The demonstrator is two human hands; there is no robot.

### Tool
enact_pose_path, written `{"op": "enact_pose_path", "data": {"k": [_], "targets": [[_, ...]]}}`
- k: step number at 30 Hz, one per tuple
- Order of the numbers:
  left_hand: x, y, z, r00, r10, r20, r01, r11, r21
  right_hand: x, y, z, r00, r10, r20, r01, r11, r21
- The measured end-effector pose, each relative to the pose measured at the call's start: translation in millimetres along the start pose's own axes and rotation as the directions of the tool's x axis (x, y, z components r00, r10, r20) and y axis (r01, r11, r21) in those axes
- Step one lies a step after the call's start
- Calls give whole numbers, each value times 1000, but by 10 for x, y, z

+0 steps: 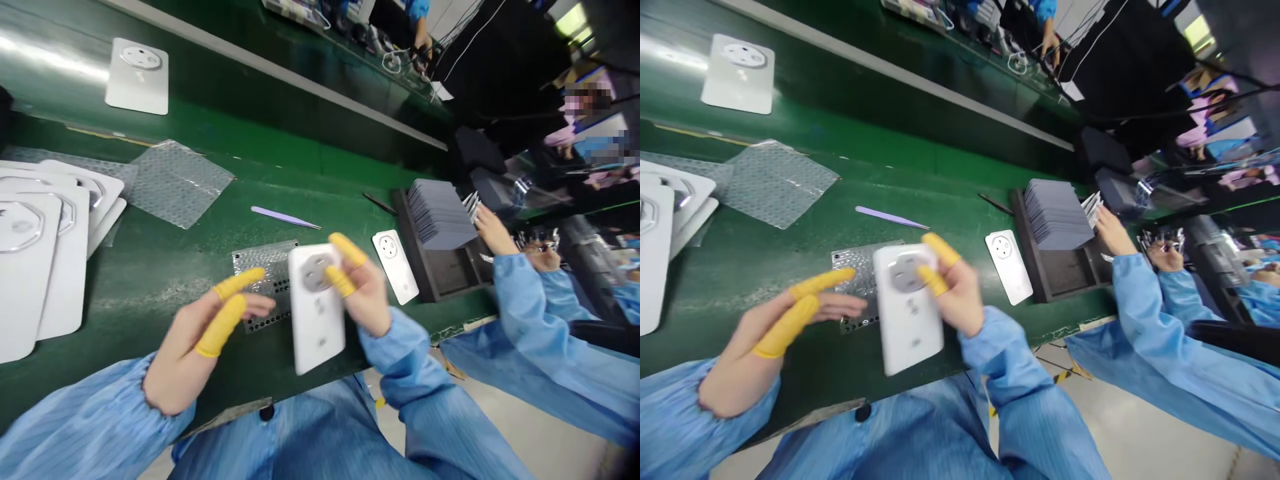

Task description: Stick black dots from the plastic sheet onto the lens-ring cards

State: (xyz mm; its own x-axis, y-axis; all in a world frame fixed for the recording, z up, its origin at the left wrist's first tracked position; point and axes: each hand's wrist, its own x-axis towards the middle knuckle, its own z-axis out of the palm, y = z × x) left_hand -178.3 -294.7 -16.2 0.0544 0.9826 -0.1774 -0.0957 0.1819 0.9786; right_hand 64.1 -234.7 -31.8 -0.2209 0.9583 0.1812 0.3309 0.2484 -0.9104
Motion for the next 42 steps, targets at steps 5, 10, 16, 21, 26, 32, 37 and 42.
{"op": "enact_pose_path", "data": {"k": [5,10,16,21,26,32,37,42], "targets": [[-3,142,-88,966,12,-260,-51,988,-143,364,476,-1356,997,71,-32,-77,845,-530],[65,170,-65,905,89,-417,-135,988,-81,486,549,-1448,997,6,-82,-60,737,-673],[170,31,-114,977,67,-200,4,943,333,122,139,-82,866,-267,422,468,731,-497],[112,117,-74,976,-209,64,45,481,876,-31,144,422,834,-372,408,504,815,-286],[96,84,-62,980,-156,-126,200,699,686,12,85,363,909,-333,251,384,902,-196],[147,-15,32,969,-238,-62,221,952,-212,-14,-88,375,899,-344,271,391,909,-146],[113,-50,146,962,-270,-33,247,916,-316,-34,-111,363,860,-449,243,489,861,-138],[76,-109,181,966,-259,2,245,913,-327,-59,-64,364,819,-471,328,550,809,-209]]}}
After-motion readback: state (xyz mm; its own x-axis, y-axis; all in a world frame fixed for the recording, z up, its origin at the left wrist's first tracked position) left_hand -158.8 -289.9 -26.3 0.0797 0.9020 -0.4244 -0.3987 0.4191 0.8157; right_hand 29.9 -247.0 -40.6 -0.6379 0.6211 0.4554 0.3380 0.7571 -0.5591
